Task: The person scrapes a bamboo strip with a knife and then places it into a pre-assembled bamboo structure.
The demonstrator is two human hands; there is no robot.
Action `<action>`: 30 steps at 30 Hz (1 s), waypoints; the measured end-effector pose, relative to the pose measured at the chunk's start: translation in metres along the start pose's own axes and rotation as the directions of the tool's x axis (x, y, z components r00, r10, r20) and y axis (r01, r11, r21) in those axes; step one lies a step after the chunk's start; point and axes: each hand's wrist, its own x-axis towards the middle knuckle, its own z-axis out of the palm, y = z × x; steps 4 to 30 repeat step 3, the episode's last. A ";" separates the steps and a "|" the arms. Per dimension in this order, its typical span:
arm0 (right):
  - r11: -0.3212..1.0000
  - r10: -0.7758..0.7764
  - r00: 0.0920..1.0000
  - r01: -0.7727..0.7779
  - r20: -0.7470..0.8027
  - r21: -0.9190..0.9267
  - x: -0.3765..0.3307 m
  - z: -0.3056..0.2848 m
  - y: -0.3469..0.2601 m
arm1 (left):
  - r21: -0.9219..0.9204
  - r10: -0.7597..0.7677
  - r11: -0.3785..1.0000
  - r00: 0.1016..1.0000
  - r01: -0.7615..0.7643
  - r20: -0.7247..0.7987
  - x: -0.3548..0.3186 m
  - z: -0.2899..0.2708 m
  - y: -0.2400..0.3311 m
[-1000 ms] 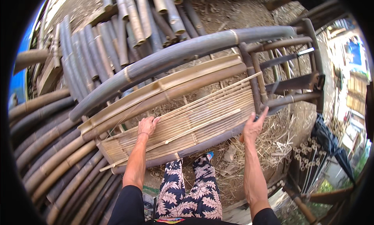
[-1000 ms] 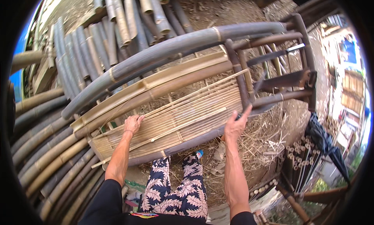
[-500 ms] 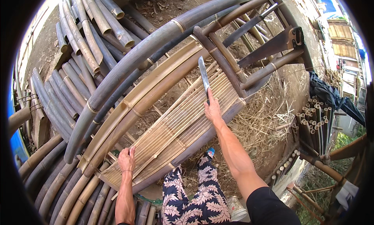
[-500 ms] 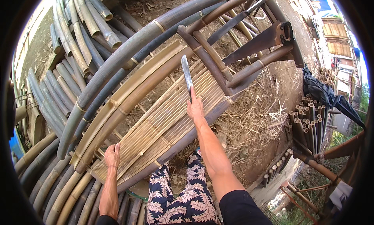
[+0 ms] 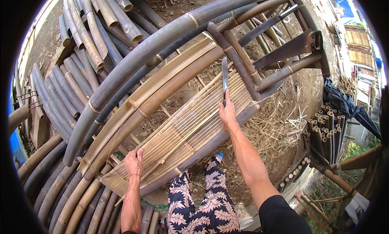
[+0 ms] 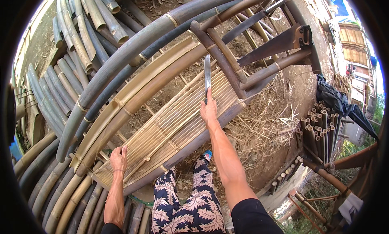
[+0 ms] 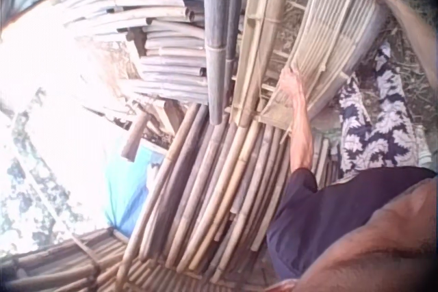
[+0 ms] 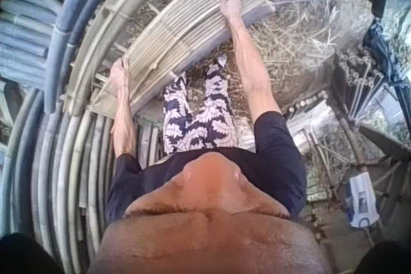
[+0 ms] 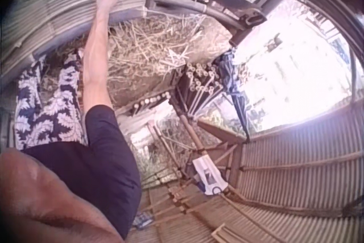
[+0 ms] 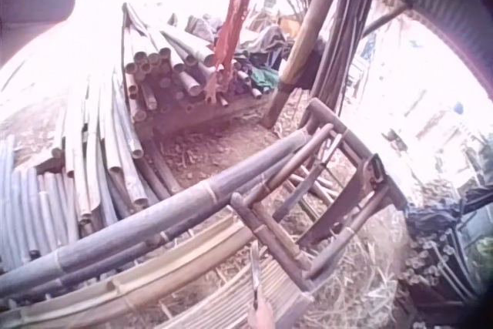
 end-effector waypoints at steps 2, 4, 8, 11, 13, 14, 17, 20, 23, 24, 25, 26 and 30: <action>0.999 0.033 0.996 -0.031 0.077 -0.027 0.007 -0.004 -0.001 | -0.002 -0.012 1.000 1.000 0.012 0.014 -0.004 -0.003 0.003; 0.999 0.034 0.997 -0.031 0.074 -0.029 0.008 -0.006 -0.001 | 0.002 -0.017 1.000 1.000 0.017 0.007 -0.005 -0.003 0.003; 0.999 0.034 0.997 -0.031 0.074 -0.029 0.008 -0.006 -0.001 | 0.002 -0.017 1.000 1.000 0.017 0.007 -0.005 -0.003 0.003; 0.999 0.034 0.997 -0.031 0.074 -0.029 0.008 -0.006 -0.001 | 0.002 -0.017 1.000 1.000 0.017 0.007 -0.005 -0.003 0.003; 0.999 0.034 0.997 -0.031 0.074 -0.029 0.008 -0.006 -0.001 | 0.002 -0.017 1.000 1.000 0.017 0.007 -0.005 -0.003 0.003; 0.999 0.034 0.997 -0.031 0.074 -0.029 0.008 -0.006 -0.001 | 0.002 -0.017 1.000 1.000 0.017 0.007 -0.005 -0.003 0.003; 0.999 0.034 0.997 -0.031 0.074 -0.029 0.008 -0.006 -0.001 | 0.002 -0.017 1.000 1.000 0.017 0.007 -0.005 -0.003 0.003; 0.999 0.034 0.997 -0.031 0.074 -0.029 0.008 -0.006 -0.001 | 0.002 -0.017 1.000 1.000 0.017 0.007 -0.005 -0.003 0.003; 0.999 0.034 0.997 -0.031 0.074 -0.029 0.008 -0.006 -0.001 | 0.002 -0.017 1.000 1.000 0.017 0.007 -0.005 -0.003 0.003; 0.999 0.034 0.997 -0.031 0.074 -0.029 0.008 -0.006 -0.001 | 0.002 -0.017 1.000 1.000 0.017 0.007 -0.005 -0.003 0.003; 0.999 0.034 0.997 -0.031 0.074 -0.029 0.008 -0.006 -0.001 | 0.002 -0.017 1.000 1.000 0.017 0.007 -0.005 -0.003 0.003; 0.999 0.034 0.997 -0.031 0.074 -0.029 0.008 -0.006 -0.001 | 0.002 -0.017 1.000 1.000 0.017 0.007 -0.005 -0.003 0.003; 0.999 0.034 0.997 -0.031 0.074 -0.029 0.008 -0.006 -0.001 | 0.002 -0.017 1.000 1.000 0.017 0.007 -0.005 -0.003 0.003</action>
